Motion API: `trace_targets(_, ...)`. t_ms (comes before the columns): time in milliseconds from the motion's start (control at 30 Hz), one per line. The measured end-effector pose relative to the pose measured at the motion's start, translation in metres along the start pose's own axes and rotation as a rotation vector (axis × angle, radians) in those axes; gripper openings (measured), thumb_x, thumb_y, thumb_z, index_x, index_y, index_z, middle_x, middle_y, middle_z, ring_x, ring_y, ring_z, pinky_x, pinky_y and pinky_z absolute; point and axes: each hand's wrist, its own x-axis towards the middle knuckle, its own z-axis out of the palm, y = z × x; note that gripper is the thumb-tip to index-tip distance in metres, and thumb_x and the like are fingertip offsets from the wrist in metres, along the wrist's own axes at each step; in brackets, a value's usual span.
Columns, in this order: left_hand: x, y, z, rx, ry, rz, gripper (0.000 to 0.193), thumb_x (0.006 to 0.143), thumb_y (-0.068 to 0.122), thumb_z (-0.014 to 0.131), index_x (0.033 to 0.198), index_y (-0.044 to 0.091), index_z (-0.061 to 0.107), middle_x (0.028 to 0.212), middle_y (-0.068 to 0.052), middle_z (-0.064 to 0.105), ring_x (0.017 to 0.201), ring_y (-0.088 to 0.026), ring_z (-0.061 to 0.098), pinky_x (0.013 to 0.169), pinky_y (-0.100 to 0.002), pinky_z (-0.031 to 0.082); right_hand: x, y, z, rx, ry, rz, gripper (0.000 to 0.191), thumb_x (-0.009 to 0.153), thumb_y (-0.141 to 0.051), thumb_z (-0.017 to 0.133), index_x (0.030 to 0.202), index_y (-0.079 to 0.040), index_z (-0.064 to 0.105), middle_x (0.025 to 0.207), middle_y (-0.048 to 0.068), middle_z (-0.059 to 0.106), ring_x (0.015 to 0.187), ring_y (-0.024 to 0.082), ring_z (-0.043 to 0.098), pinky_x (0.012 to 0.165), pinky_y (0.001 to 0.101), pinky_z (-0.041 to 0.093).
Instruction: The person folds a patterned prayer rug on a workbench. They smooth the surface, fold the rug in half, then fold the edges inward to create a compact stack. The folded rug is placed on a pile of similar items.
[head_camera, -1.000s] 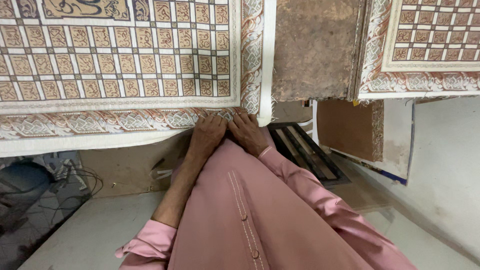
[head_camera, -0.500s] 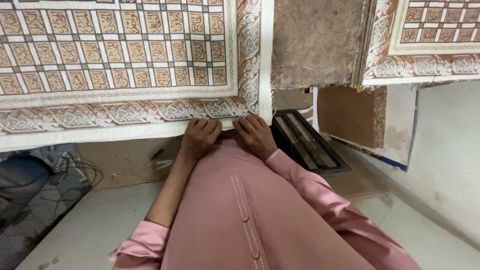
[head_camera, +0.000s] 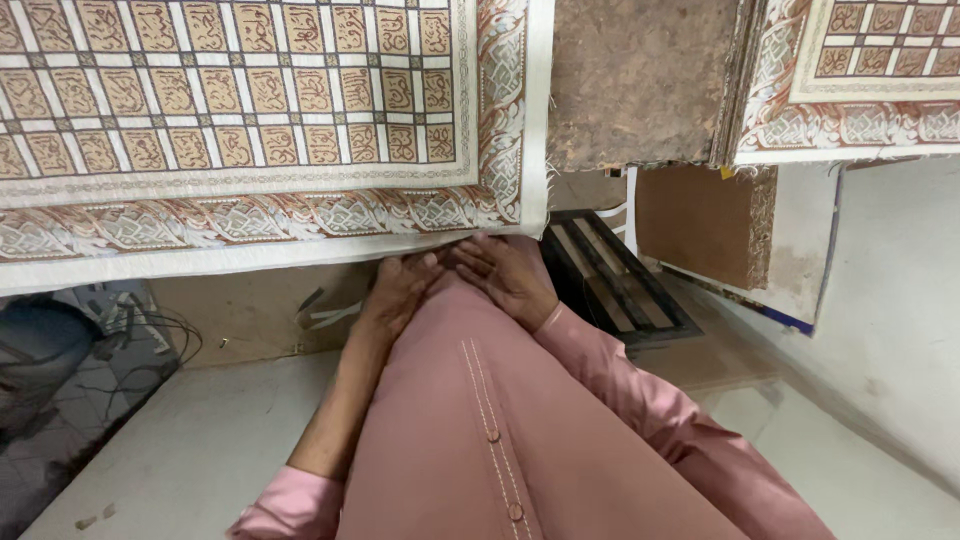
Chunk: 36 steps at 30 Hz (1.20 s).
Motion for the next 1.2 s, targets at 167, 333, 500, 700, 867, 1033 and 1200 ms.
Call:
trace_targets(167,0.023,-0.005,0.023,-0.245,0.029,0.117,0.062,0.085,0.003,0.083,0.14,-0.001,0.054,0.133,-0.01,0.062,0.121,-0.026,0.062,0.106,-0.039,0.053,0.011,0.01,0.029,0.066,-0.038,-0.118,0.043,0.09,-0.014,0.078,0.127,-0.006,0.059,0.112,0.012,0.069,0.1,0.029,0.068,0.085,0.0403,0.062)
trace_targets(333,0.025,-0.001,0.037,-0.202,0.003,0.346,0.068,0.08,0.0,0.085,0.14,0.006,0.053,0.132,-0.006,0.06,0.121,-0.023,0.061,0.107,-0.038,0.051,0.011,0.011,0.036,0.05,-0.07,-0.286,0.044,0.088,-0.003,0.075,0.127,-0.005,0.057,0.118,0.01,0.068,0.104,0.027,0.069,0.088,0.043,0.062)
trace_targets(500,0.024,0.007,0.034,-0.044,-0.01,0.326,0.059,0.085,-0.001,0.082,0.138,0.001,0.055,0.13,-0.009,0.063,0.119,-0.023,0.061,0.106,-0.037,0.051,0.011,0.007,0.032,-0.062,-0.03,-0.408,0.046,0.089,0.006,0.076,0.131,0.003,0.057,0.123,0.014,0.067,0.108,0.027,0.068,0.093,0.0396,0.062)
trace_targets(700,0.029,0.004,0.033,0.074,0.005,0.397,0.054,0.087,-0.001,0.08,0.136,0.0,0.057,0.13,-0.008,0.064,0.118,-0.021,0.062,0.106,-0.034,0.051,0.004,0.002,0.031,-0.235,-0.072,-0.602,0.05,0.086,0.007,0.076,0.132,0.0,0.055,0.122,0.009,0.067,0.108,0.02,0.068,0.094,0.0345,0.059)
trace_targets(867,0.028,0.003,0.028,0.211,0.055,0.312,0.049,0.088,0.011,0.08,0.131,-0.001,0.061,0.123,-0.008,0.067,0.111,-0.021,0.063,0.1,-0.034,0.051,0.003,-0.005,0.019,-0.299,-0.027,-0.447,0.039,0.089,-0.001,0.076,0.125,0.002,0.06,0.115,0.012,0.07,0.098,0.022,0.071,0.083,0.0376,0.063)
trace_targets(1033,-0.019,0.029,0.016,1.093,0.073,0.107,0.058,0.084,0.032,0.084,0.127,0.0,0.062,0.118,-0.015,0.068,0.11,-0.027,0.066,0.095,-0.038,0.051,-0.033,-0.007,-0.013,-1.555,0.049,-0.735,0.03,0.093,-0.032,0.087,0.106,-0.007,0.076,0.094,0.013,0.077,0.085,0.024,0.074,0.077,0.0357,0.059)
trace_targets(1200,-0.058,0.047,0.041,1.788,0.139,0.765,0.044,0.078,0.028,0.076,0.116,0.005,0.072,0.116,-0.014,0.071,0.112,-0.031,0.066,0.096,-0.047,0.051,-0.046,-0.011,0.003,-1.947,0.133,-1.635,0.055,0.083,-0.028,0.084,0.132,-0.012,0.063,0.132,0.01,0.061,0.122,0.032,0.06,0.103,0.0456,0.051)
